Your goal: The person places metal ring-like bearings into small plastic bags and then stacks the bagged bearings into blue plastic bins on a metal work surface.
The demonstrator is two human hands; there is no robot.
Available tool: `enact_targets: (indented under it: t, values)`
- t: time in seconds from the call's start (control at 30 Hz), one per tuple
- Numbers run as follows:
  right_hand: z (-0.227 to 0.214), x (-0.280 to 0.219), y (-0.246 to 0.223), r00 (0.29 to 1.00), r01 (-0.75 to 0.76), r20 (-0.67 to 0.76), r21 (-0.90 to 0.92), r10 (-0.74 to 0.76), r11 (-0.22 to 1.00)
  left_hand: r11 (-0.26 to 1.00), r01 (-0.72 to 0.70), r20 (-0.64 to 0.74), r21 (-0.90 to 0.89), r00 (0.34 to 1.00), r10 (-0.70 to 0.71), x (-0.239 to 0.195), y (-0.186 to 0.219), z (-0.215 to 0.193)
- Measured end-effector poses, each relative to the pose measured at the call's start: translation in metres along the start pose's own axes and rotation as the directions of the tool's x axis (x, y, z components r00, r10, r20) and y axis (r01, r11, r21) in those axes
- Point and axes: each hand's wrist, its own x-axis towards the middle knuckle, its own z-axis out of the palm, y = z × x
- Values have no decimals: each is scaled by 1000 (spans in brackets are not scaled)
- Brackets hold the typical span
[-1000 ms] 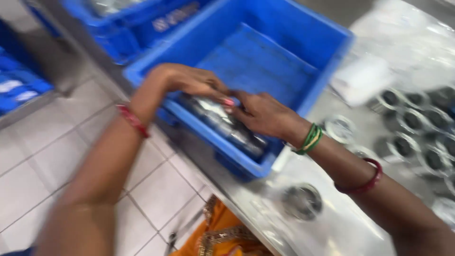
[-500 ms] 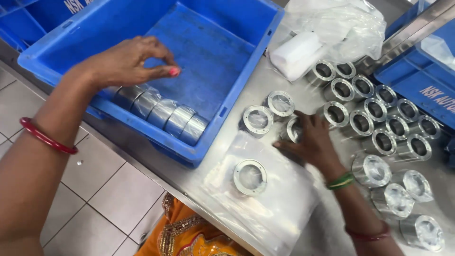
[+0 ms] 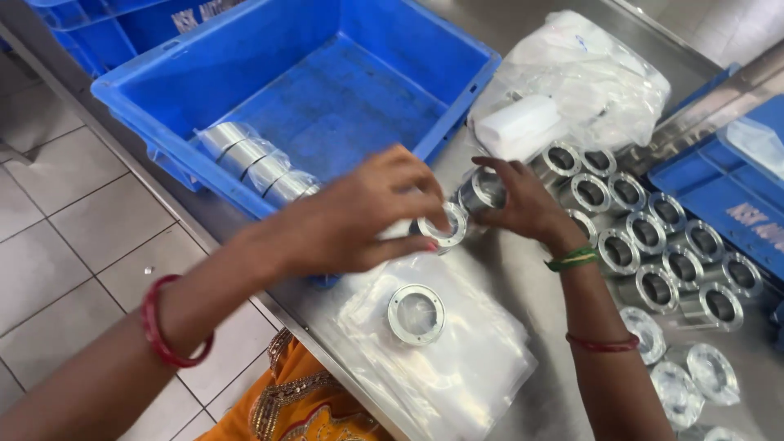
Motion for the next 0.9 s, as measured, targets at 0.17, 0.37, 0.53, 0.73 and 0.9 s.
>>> enact_targets:
  t: [0.17,0.37,0.53,0.73,0.9]
  values:
    - [23,-18,8,969,229,-112,87,-219,969,979,128,45,-161,991,-122,20,18,76]
    - [33,-38,22,950,122,-311,320,-18,939,822,461,-122,-335,844,-523,78,-8,183]
    - [14,-28,17,951,240,-242,186,-192,953,529,689,-76,-496,572,-817,108,-43,213]
    - [29,-7,11,961,273,-102,174,-258,946,378,731,-142,-568,365,-920,96,-66,219]
    - [20,-24,7,936,266,-270,127,-224,956,344,721,-55,-602,393,-918,96,-69,213]
